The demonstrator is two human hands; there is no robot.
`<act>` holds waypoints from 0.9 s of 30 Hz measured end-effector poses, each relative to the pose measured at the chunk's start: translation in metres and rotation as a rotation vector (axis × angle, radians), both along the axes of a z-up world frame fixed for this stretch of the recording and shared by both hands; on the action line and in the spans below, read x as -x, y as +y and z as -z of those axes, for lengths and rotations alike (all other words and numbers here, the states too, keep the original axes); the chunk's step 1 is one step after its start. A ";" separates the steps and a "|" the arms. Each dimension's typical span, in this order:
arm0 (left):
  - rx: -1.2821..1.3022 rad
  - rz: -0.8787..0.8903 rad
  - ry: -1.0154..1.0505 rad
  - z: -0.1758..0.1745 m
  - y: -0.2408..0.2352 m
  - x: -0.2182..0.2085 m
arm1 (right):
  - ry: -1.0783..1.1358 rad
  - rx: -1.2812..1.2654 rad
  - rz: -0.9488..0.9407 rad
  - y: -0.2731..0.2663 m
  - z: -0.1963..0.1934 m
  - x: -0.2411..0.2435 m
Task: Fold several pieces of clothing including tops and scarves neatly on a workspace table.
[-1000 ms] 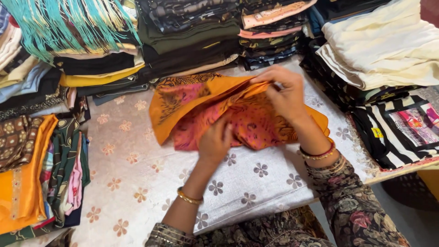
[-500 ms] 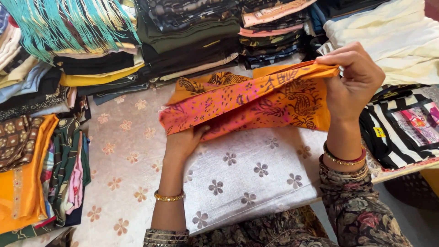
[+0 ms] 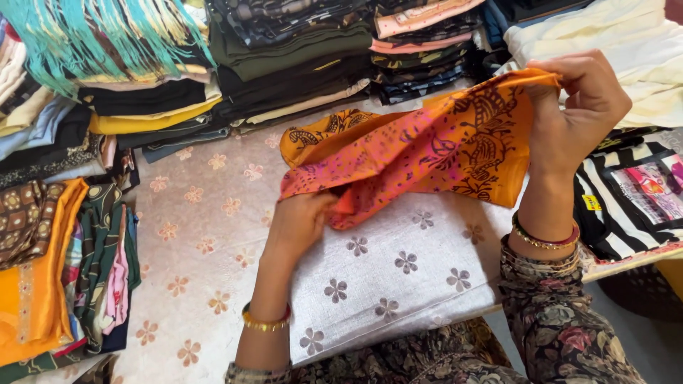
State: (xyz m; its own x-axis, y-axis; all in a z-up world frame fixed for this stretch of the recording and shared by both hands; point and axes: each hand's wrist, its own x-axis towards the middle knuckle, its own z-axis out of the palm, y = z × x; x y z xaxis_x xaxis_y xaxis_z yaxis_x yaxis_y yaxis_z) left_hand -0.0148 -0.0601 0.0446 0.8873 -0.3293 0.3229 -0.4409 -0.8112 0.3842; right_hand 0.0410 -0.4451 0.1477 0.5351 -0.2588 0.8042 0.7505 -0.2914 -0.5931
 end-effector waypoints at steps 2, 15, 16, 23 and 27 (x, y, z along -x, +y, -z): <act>-0.003 0.142 0.083 -0.025 -0.003 0.021 | 0.005 0.079 0.127 -0.008 0.000 -0.004; -0.312 -0.151 -0.124 -0.089 0.100 0.092 | 0.041 0.131 0.174 -0.002 -0.010 0.010; -0.514 -0.345 -0.213 -0.089 0.110 0.093 | 0.068 0.184 0.134 0.000 -0.005 0.009; -0.700 -0.812 -0.662 -0.141 0.166 0.099 | 0.065 0.093 -0.011 0.008 -0.027 -0.020; -0.602 -1.105 -0.502 -0.089 0.267 0.103 | -0.169 -0.155 -0.130 0.003 -0.063 -0.010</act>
